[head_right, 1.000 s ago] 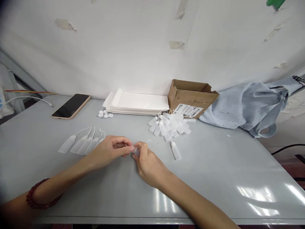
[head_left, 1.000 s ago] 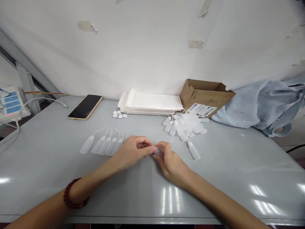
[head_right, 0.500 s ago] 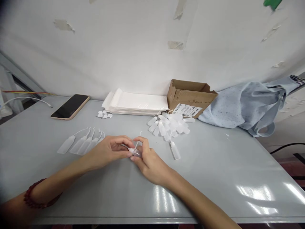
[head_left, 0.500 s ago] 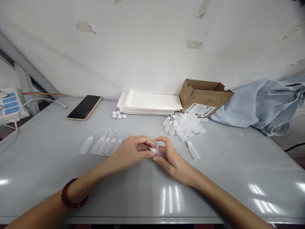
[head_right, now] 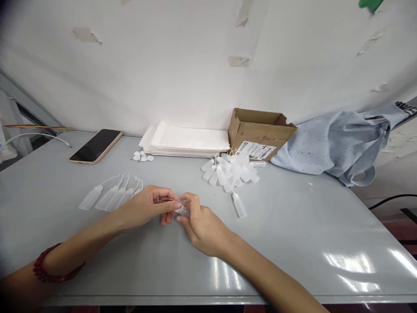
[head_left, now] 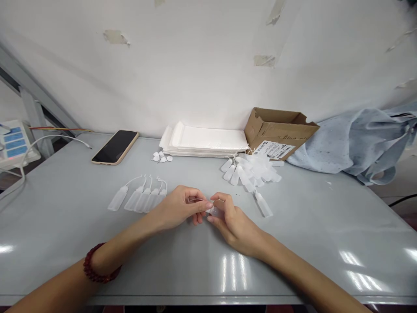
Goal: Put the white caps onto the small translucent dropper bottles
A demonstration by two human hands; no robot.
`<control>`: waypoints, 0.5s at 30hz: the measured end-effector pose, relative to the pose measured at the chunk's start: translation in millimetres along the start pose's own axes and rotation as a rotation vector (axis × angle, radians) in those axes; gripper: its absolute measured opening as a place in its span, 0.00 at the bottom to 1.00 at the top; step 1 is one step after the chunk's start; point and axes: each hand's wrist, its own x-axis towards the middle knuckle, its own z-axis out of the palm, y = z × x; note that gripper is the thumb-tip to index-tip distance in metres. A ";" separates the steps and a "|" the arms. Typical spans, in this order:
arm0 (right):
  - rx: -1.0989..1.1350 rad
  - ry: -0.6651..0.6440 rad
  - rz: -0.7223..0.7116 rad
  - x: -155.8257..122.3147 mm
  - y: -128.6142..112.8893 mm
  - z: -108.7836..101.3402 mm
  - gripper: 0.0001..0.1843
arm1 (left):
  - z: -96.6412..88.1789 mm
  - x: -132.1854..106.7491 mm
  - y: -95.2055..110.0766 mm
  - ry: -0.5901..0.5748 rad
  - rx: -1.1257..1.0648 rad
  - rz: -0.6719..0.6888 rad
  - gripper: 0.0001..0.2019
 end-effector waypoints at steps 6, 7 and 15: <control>0.108 0.002 0.023 -1.0 -4.7 -3.4 0.11 | 4.1 -1.7 -0.9 0.039 0.013 0.076 0.06; 0.123 -0.001 0.032 -1.2 -5.7 -4.2 0.11 | 4.1 -1.9 -1.3 0.039 0.011 0.091 0.05; 0.302 -0.083 0.160 -3.2 -11.2 -10.8 0.11 | 1.8 -2.6 -5.5 -0.070 -0.022 0.215 0.05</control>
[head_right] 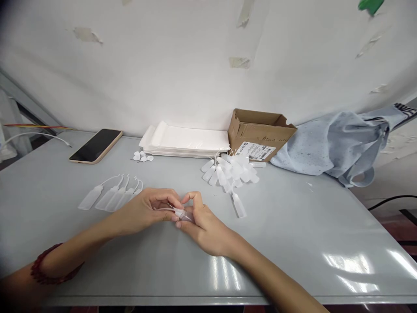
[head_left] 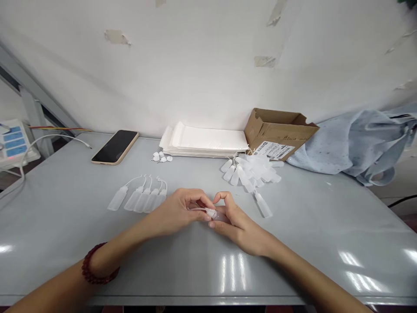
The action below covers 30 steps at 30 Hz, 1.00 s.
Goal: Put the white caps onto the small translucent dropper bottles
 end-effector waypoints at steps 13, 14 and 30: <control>-0.190 0.044 -0.163 2.8 4.8 2.0 0.12 | -0.7 -1.4 11.9 0.015 0.084 -0.135 0.11; -0.214 0.039 -0.178 3.1 5.3 2.9 0.12 | -0.2 -1.4 11.2 0.012 0.094 -0.145 0.12; -0.105 0.275 0.024 7.3 8.2 10.0 0.16 | 14.5 -1.8 -2.8 0.136 0.494 0.177 0.07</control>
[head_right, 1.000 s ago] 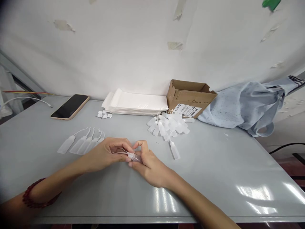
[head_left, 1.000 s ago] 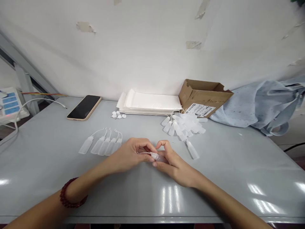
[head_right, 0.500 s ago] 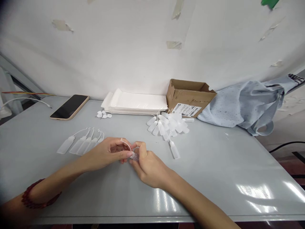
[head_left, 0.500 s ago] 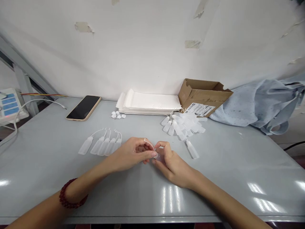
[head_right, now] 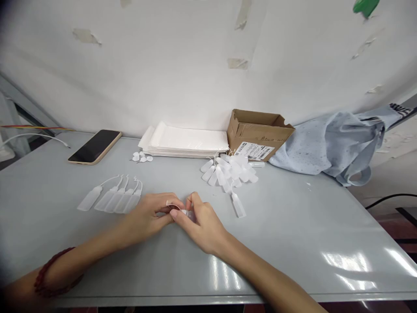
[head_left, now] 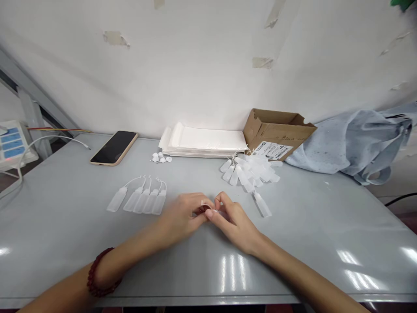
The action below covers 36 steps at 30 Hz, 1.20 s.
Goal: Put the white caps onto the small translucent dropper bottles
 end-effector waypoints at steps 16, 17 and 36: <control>0.107 0.017 -0.115 0.2 6.5 -0.9 0.15 | 4.2 -1.7 3.6 0.074 -0.154 0.103 0.01; 0.139 0.024 -0.110 0.1 6.2 -0.3 0.15 | 3.5 -0.9 4.1 0.083 -0.152 0.121 0.01; -0.205 0.210 -0.226 -2.5 10.8 -4.3 0.13 | -2.7 0.5 7.9 -0.117 -0.249 -0.322 0.17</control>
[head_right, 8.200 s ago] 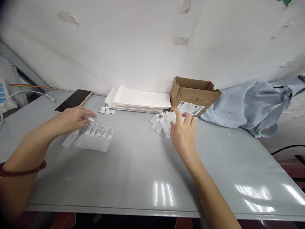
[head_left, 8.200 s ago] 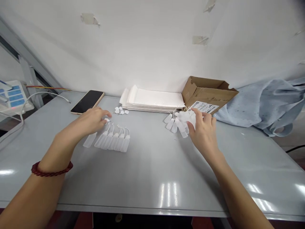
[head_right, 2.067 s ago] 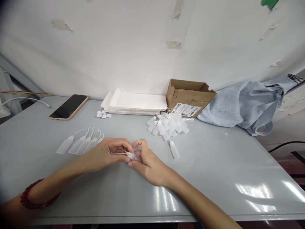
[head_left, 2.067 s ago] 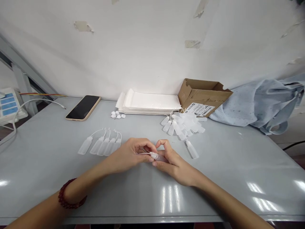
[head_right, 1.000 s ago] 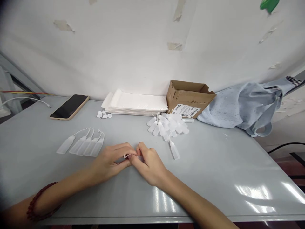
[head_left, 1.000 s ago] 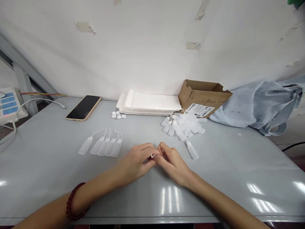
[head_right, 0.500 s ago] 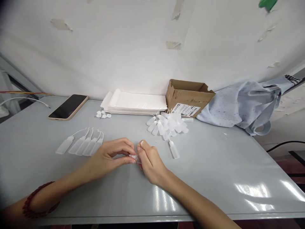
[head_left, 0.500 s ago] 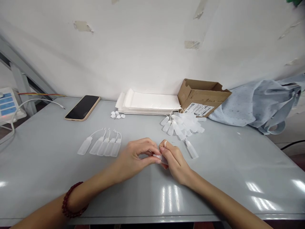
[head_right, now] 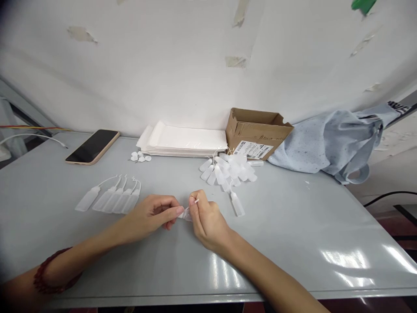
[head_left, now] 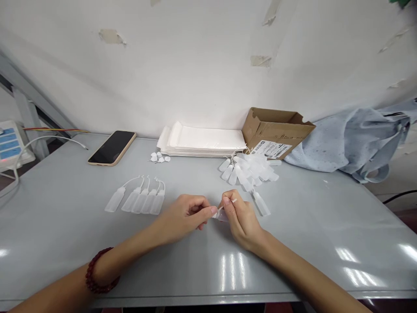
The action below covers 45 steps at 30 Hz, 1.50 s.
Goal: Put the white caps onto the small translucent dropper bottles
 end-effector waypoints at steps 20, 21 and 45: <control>0.241 -0.060 0.205 5.3 -3.1 4.8 0.15 | 2.3 -3.7 -12.8 0.151 0.451 0.593 0.05; 0.296 -0.071 0.236 5.5 -3.2 5.0 0.16 | 2.6 -3.2 -13.6 0.161 0.475 0.636 0.05; -0.395 0.451 0.220 35.3 33.9 -65.4 0.08 | -34.6 3.0 -7.3 0.734 0.633 0.405 0.09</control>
